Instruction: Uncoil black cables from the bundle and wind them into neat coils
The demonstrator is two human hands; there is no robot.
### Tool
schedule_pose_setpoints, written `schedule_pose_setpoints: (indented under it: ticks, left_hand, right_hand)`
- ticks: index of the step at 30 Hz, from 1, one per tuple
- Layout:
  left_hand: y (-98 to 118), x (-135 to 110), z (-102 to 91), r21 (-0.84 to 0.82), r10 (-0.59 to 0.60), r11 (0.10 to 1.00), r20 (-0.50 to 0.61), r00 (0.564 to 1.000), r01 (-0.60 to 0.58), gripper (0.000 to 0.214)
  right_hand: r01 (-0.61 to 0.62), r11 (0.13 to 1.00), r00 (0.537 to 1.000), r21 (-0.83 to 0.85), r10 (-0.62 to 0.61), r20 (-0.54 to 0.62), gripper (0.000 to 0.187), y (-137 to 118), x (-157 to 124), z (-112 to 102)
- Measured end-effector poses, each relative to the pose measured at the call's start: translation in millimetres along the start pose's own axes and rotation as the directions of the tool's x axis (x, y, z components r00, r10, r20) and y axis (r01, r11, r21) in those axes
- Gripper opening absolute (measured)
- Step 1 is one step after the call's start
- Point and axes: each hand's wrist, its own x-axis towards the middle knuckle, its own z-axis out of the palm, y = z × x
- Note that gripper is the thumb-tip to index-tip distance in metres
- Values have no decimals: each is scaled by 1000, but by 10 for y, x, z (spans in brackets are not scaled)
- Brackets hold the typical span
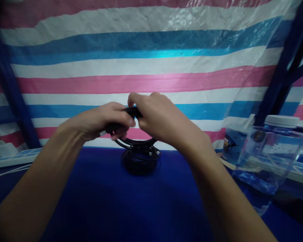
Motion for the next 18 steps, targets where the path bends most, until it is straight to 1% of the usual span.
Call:
schedule_pose_setpoints:
  ticks: [1,3,4,5,6,8,9,11,13,14,16,18]
  left_hand:
    - [-25,23,4,118,-18,993,-8,1000,19,15]
    - [-77,66,22,322,-42,945,-45,998,55,4]
    - [-100,86,35,379,-33,924,-76,997,60,3]
    - [-118,103,49,398,-13,915,-111,994,57,4]
    - [-131,119,63,383,4,922,-141,990,51,6]
    - [-146,145,88,265,-22,962,-162,986,65,8]
    - [-151,156,98,191,-61,978,-145,988,88,7]
    - [-164,176,112,74,-123,989,-79,989,129,4]
    - [-182,191,119,37,-141,989,-21,990,141,5]
    - [-192,197,119,33,-135,990,-15,991,136,5]
    - [-213,202,112,8,-138,990,-26,990,138,8]
    - [-237,199,94,-50,-152,987,-4,988,151,16]
  right_hand:
    - [9,998,999,-58,-6,51,22,3,11,46]
    - [37,996,989,-84,-25,146,20,18,28,120]
    - [37,997,984,-65,-25,175,17,29,35,141]
    - [22,999,982,-35,-15,188,15,42,41,150]
    - [-8,1000,981,3,7,195,13,56,47,149]
    - [-95,992,972,85,74,223,14,90,54,126]
    - [-131,983,962,127,95,257,17,109,56,111]
    - [-172,965,932,200,93,352,21,149,55,89]
    - [-183,953,899,241,63,433,19,180,50,86]
    - [-184,950,889,254,50,456,17,189,46,90]
    - [-175,944,885,281,26,464,17,187,38,104]
    - [-156,943,890,293,5,457,18,165,34,119]
